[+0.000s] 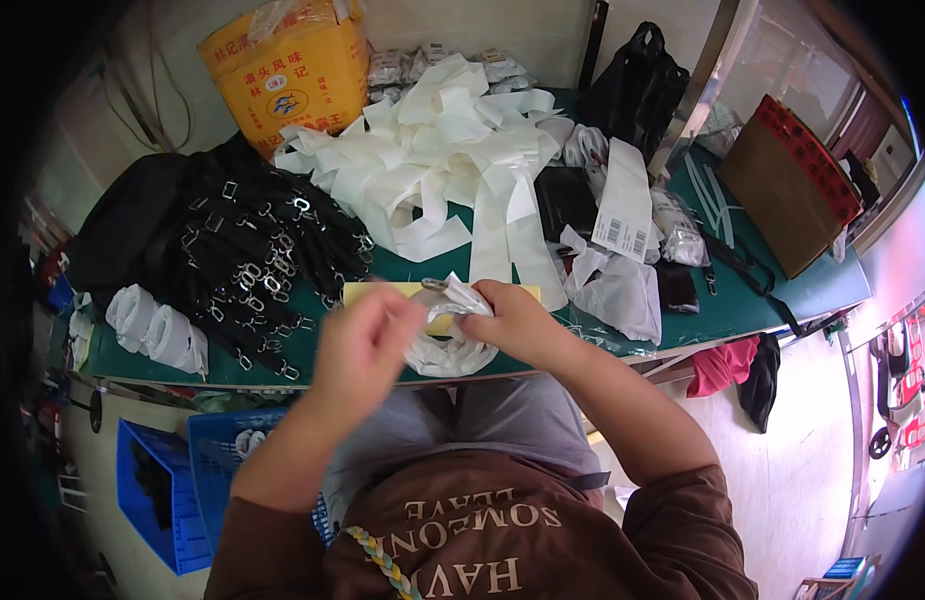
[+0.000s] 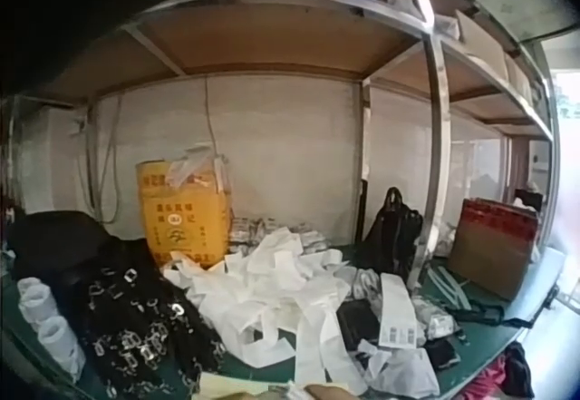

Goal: Packaging belts by rolling them and wrapping them in foam sheets at a workbench.

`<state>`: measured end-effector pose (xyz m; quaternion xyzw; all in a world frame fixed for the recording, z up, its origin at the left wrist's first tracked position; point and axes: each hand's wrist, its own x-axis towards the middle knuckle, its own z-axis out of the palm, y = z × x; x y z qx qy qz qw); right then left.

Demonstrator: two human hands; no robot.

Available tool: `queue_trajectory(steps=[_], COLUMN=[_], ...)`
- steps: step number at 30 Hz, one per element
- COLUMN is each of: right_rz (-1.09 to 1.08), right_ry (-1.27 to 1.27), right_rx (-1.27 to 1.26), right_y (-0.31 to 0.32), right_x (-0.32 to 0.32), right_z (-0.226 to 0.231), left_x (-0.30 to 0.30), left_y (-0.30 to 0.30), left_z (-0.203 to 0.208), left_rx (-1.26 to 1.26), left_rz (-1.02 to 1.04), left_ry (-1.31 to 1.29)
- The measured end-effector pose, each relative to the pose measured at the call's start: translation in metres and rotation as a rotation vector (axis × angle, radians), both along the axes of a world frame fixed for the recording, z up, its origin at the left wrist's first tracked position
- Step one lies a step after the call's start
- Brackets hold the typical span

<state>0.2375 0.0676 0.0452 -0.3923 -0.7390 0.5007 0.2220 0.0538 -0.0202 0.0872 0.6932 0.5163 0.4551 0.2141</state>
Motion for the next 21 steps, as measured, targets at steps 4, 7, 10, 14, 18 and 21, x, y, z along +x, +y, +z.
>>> queue_trajectory(steps=[4, 7, 10, 14, 18, 21], right_rz=[-0.072, -0.157, -0.202, -0.235, -0.232, -0.251], right_ry=[0.018, 0.071, 0.117, 0.113, 0.13, 0.126], right_rx=[0.079, 0.129, 0.133, 0.14, 0.137, 0.183], right_y=[-0.004, -0.007, -0.008, -0.01, -0.013, -0.012], right_x=[-0.008, -0.013, -0.015, -0.019, -0.027, -0.028], right_z=[0.003, -0.003, -0.005, -0.01, -0.014, -0.017], left_x=[0.018, 0.02, 0.02, 0.017, 0.014, 0.013], left_y=[-0.012, -0.001, 0.01, 0.013, 0.011, 0.01], left_z=[-0.04, -0.048, -0.049, -0.054, -0.057, -0.054], left_rx=[0.073, 0.15, 0.18, 0.163, 0.213, 0.291], left_rz=[0.186, 0.223, 0.228, 0.229, 0.25, 0.267], left_ry=[0.398, 0.329, 0.189, 0.062, 0.06, 0.117])
